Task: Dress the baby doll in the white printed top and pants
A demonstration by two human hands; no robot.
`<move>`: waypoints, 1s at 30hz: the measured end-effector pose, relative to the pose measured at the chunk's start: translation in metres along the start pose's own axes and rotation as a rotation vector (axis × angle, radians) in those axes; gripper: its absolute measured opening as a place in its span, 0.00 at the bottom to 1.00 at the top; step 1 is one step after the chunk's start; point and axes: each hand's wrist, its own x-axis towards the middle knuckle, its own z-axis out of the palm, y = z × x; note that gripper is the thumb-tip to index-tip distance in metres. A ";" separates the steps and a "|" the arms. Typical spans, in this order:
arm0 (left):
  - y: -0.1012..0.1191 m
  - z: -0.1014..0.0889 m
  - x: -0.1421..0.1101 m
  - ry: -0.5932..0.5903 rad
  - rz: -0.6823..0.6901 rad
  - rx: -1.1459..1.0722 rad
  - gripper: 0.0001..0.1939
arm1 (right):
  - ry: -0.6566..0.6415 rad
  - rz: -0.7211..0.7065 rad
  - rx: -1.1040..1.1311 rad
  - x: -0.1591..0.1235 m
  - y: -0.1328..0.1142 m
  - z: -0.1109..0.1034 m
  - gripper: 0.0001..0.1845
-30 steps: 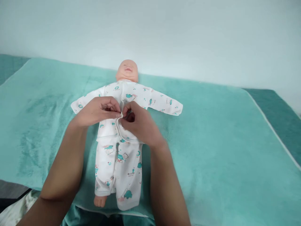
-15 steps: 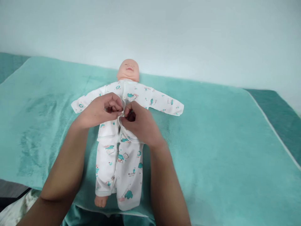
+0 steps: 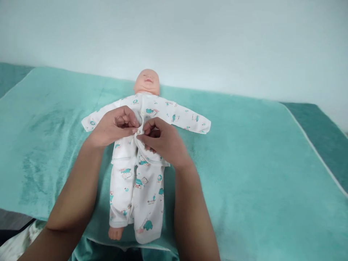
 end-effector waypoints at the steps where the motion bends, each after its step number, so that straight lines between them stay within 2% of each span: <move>1: 0.000 0.000 0.000 -0.006 0.001 -0.011 0.11 | 0.002 0.007 0.004 0.000 0.000 -0.001 0.16; 13: 0.004 -0.004 0.000 -0.072 -0.045 0.074 0.11 | 0.013 0.004 -0.008 0.002 0.004 -0.002 0.11; 23: 0.004 -0.005 -0.002 -0.095 -0.030 0.147 0.12 | 0.053 0.001 -0.034 0.003 0.001 -0.001 0.11; 30: 0.008 -0.003 -0.003 -0.069 -0.030 0.212 0.08 | 0.051 0.018 -0.033 0.003 0.002 -0.001 0.15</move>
